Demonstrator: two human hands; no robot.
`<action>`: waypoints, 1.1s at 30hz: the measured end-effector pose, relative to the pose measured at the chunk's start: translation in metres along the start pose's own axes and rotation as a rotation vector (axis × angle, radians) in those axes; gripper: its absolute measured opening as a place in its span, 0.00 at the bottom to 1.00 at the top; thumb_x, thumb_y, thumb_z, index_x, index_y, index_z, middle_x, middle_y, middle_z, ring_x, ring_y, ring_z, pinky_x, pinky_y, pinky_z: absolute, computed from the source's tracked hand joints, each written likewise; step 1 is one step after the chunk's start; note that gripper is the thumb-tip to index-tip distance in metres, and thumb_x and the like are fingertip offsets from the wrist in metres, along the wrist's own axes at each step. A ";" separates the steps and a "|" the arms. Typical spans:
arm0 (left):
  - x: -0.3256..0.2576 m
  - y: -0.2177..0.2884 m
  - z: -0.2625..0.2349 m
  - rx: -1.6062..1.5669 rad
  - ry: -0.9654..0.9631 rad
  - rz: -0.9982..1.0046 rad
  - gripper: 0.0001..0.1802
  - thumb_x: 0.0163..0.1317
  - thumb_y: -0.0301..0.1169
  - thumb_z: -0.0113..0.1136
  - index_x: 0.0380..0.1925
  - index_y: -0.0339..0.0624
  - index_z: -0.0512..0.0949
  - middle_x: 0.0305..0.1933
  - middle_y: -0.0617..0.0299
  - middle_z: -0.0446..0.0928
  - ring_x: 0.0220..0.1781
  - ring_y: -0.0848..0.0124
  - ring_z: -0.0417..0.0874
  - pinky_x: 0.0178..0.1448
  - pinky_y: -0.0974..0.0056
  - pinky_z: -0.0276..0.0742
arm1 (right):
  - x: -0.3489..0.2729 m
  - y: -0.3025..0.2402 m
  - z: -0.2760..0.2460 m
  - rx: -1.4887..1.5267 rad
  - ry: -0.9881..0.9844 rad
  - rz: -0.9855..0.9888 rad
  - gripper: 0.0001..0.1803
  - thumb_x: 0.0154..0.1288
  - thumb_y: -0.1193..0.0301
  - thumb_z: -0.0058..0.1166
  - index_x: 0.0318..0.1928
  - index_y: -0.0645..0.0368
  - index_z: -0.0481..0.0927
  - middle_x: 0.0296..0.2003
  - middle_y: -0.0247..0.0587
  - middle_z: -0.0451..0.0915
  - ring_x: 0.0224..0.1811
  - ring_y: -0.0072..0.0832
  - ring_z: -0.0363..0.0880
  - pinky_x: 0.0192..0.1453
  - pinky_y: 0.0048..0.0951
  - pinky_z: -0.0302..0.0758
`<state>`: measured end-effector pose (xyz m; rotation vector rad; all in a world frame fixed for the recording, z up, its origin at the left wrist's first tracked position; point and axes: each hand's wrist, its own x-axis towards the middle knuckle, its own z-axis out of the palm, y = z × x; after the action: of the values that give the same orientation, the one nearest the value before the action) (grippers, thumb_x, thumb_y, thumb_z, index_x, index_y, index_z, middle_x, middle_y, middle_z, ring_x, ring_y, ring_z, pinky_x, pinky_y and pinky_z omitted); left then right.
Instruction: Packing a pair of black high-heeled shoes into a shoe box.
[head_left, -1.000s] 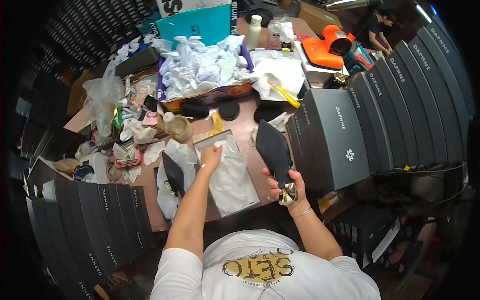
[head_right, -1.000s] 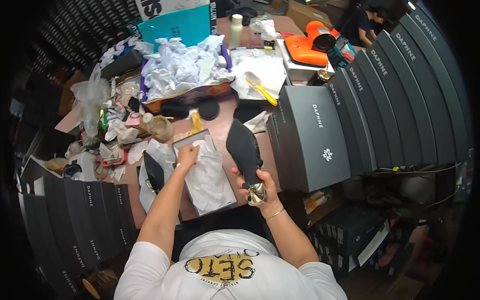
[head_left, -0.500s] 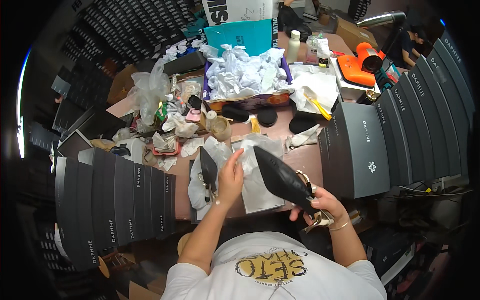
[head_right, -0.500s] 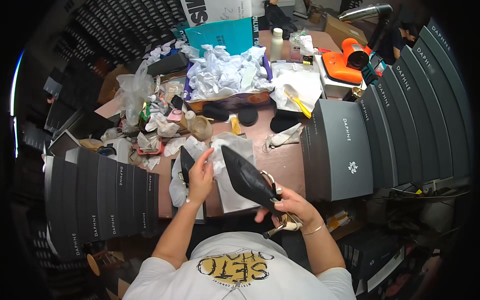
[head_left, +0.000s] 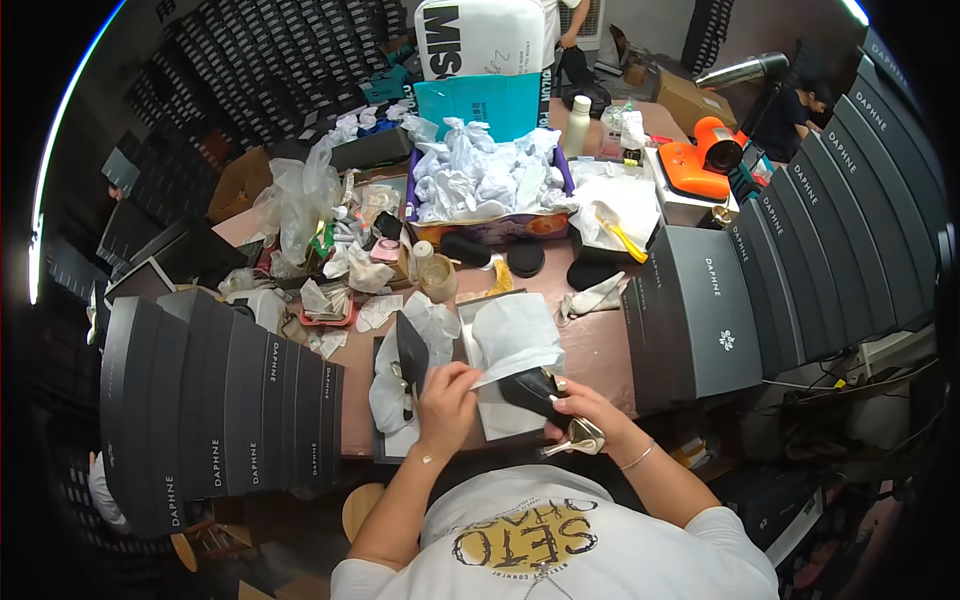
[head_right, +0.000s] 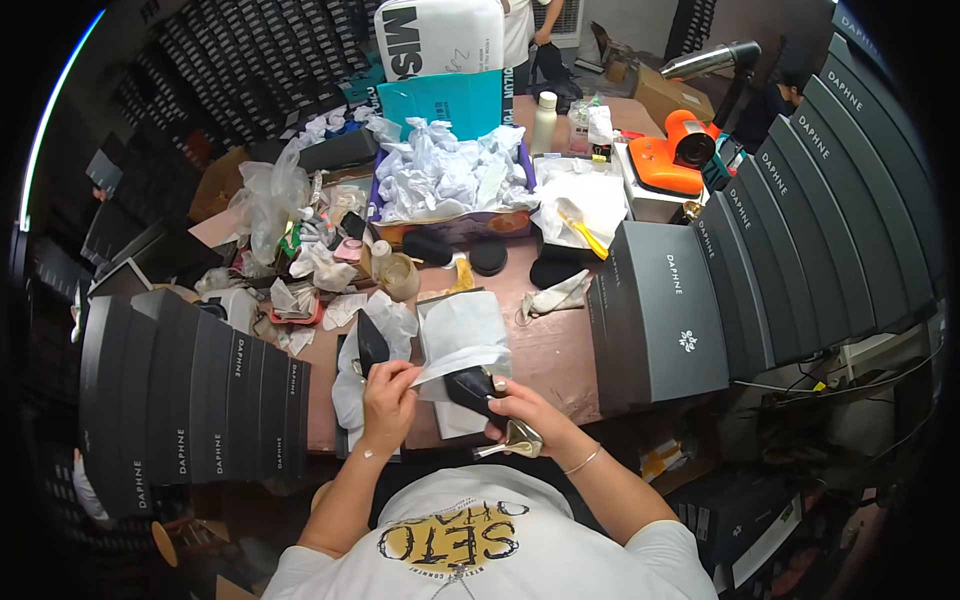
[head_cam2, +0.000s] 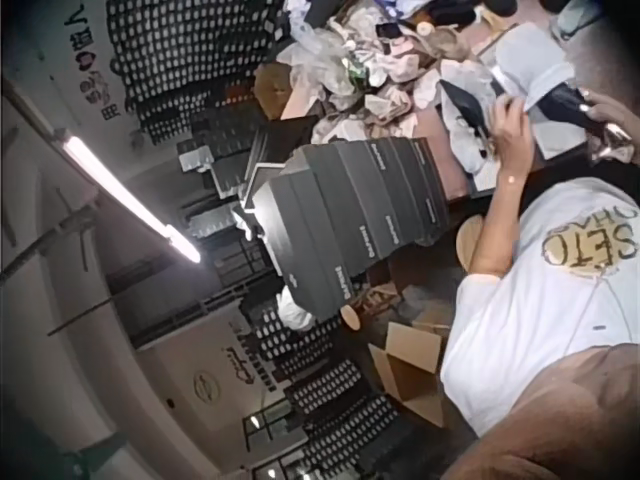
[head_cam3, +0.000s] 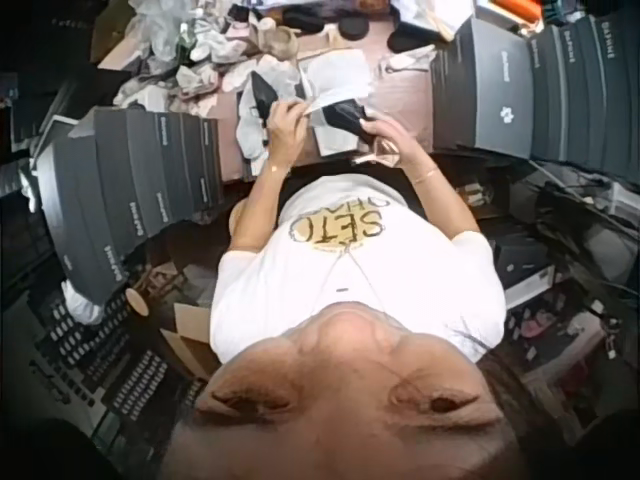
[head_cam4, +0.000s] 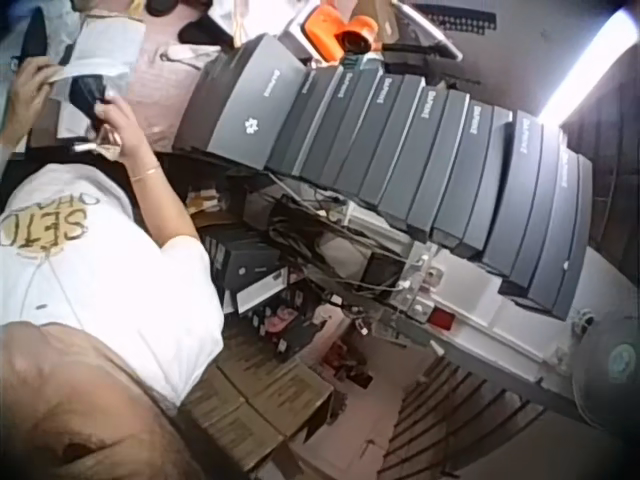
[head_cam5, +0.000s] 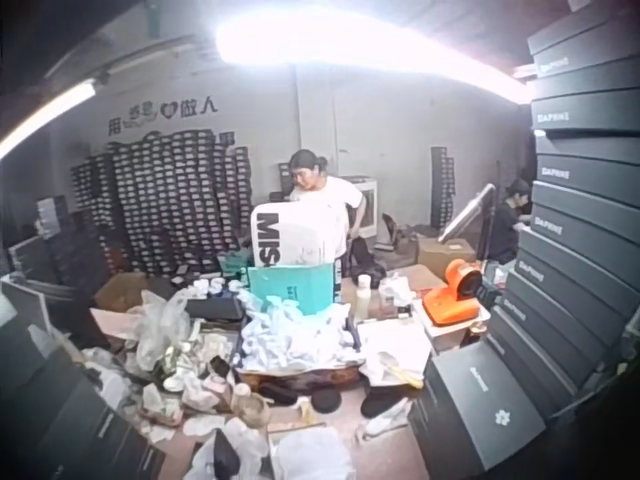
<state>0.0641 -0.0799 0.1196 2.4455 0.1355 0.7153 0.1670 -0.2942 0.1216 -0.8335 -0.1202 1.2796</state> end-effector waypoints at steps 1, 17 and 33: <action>0.001 0.010 0.006 -0.118 0.098 -0.044 0.13 0.53 0.19 0.59 0.41 0.37 0.80 0.36 0.54 0.76 0.35 0.60 0.77 0.38 0.63 0.73 | 0.006 0.003 0.003 0.113 -0.191 0.021 0.22 0.66 0.67 0.46 0.60 0.55 0.63 0.29 0.41 0.76 0.23 0.24 0.74 0.20 0.24 0.73; -0.059 0.054 0.043 -0.481 -0.269 0.414 0.15 0.48 0.20 0.60 0.39 0.37 0.77 0.25 0.58 0.72 0.25 0.62 0.77 0.27 0.61 0.73 | 0.097 0.046 -0.004 0.060 0.202 -0.462 0.20 0.68 0.61 0.45 0.56 0.57 0.68 0.48 0.42 0.75 0.49 0.35 0.78 0.51 0.33 0.76; -0.056 -0.065 -0.008 -1.456 0.506 -1.101 0.34 0.58 0.39 0.63 0.62 0.39 0.64 0.60 0.55 0.70 0.61 0.58 0.71 0.65 0.52 0.67 | 0.119 0.112 0.048 -0.970 0.017 -0.479 0.29 0.72 0.51 0.38 0.68 0.47 0.56 0.59 0.43 0.68 0.58 0.43 0.73 0.55 0.38 0.74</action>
<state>0.0163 -0.0358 0.0625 0.5718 0.7523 0.5251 0.0917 -0.1617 0.0449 -1.5174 -0.9231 0.7114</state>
